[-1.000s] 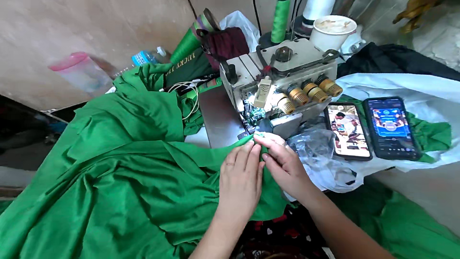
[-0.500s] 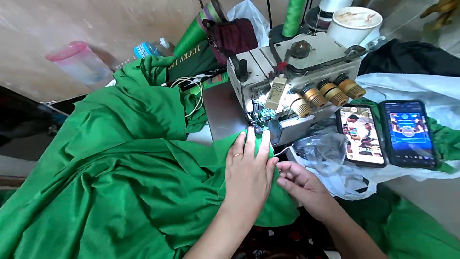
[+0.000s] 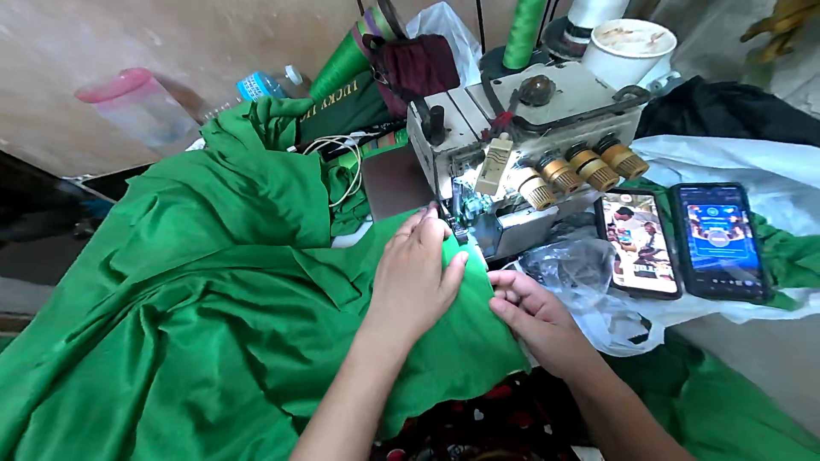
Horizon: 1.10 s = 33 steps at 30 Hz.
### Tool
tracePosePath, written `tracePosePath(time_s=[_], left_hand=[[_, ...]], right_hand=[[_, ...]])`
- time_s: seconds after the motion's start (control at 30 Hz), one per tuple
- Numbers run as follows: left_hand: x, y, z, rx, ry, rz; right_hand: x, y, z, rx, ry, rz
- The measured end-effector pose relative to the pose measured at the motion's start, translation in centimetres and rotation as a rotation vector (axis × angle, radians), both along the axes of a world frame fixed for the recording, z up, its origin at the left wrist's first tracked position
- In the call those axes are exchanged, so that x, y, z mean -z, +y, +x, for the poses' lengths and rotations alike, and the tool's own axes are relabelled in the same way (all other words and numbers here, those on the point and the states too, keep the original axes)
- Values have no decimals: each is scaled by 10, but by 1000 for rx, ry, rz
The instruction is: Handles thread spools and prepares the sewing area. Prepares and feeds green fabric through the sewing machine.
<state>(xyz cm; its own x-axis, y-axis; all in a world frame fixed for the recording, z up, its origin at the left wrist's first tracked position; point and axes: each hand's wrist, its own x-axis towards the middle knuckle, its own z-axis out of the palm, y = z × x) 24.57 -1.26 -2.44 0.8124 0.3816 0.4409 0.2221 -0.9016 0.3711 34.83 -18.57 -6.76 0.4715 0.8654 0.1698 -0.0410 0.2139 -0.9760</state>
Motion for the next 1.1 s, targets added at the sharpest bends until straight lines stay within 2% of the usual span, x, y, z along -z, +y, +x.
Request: tracePosePath(time_s=[0.1, 0.2, 0.23, 0.3, 0.33, 0.4, 0.53, 0.73, 0.83, 1.1], left_hand=[[-5, -17, -9, -8, -42, -7], [2, -58, -28, 106, -70, -51], [13, -69, -32, 119, -72, -13], [41, -77, -34, 50, -59, 219], [50, -75, -34, 9, -47, 315], [50, -68, -30, -28, -73, 360], [19, -41, -25, 160, -166, 112], [-3, 11, -18, 314, -74, -22], [-7, 23, -16, 322, -32, -18], [-10, 38, -5, 292, -20, 77]], right_hand=[[1, -2, -1, -1, 18, 1], [5, -11, -4, -27, 86, 5], [5, -13, -4, -34, 101, 2], [5, -18, -5, -43, 117, -10], [4, -19, -5, -49, 124, -12], [4, -19, -3, -40, 136, -9], [-3, -5, 6, 43, 17, 31], [-13, 19, 14, 120, -339, 15], [-9, 21, 16, 161, -486, 20], [-6, 17, 22, 232, -708, -50]])
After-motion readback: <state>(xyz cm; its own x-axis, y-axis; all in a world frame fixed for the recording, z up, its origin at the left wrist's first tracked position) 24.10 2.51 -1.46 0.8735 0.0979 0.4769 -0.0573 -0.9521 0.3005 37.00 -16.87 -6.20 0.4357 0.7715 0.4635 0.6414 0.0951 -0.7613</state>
